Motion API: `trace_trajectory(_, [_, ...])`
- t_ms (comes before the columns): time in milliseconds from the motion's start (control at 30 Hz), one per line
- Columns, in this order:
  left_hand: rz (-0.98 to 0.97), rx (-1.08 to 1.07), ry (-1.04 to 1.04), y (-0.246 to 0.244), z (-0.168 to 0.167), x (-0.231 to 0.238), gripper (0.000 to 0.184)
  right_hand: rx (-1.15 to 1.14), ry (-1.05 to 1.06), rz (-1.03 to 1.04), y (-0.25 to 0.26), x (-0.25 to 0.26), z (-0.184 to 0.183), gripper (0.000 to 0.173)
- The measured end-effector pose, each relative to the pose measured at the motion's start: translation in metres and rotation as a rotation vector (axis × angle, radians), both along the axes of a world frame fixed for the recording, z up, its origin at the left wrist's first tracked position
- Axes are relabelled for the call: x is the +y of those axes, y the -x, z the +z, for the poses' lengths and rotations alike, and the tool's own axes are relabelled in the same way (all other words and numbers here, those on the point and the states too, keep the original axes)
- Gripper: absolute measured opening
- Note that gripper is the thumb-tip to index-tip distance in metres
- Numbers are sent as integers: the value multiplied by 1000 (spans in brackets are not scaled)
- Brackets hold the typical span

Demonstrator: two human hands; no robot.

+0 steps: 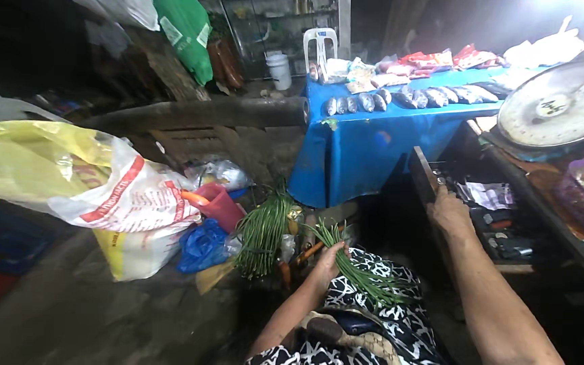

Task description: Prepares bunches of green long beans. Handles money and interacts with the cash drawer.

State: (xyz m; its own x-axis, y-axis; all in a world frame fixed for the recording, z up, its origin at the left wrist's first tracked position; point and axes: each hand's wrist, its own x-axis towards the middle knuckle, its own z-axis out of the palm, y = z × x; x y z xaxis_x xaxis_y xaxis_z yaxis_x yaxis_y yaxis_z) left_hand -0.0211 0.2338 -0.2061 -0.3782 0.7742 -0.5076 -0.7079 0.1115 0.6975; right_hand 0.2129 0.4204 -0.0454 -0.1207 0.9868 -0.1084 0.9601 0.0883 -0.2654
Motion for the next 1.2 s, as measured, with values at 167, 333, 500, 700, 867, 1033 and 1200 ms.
trace_trajectory(167, [10, -12, -5, 0, 2, -1, 10, 2, -22, 11, 0, 0, 0, 63])
trace_trajectory(333, [16, -12, 4, -1, 3, 0, 12, 0, -27, 11, 0, 1, -2, 63])
trace_trajectory(500, [8, 18, -9, -1, 1, 0, 13, 7, -21, 12, 0, -1, 0, 64])
trace_trajectory(700, [9, 13, -1, -1, 3, -1, 12, -11, -1, 10, 0, 0, 2, 64])
trace_trajectory(867, [3, 7, -14, 0, -1, 0, 11, -14, -6, 8, 0, 0, 0, 63])
trace_trajectory(1033, [11, 9, -21, 0, 0, -1, 10, -8, 15, 10, 1, 0, 2, 65])
trace_trajectory(1200, [6, -2, -13, 0, -1, 0, 17, -2, 13, 13, 0, -1, 2, 64])
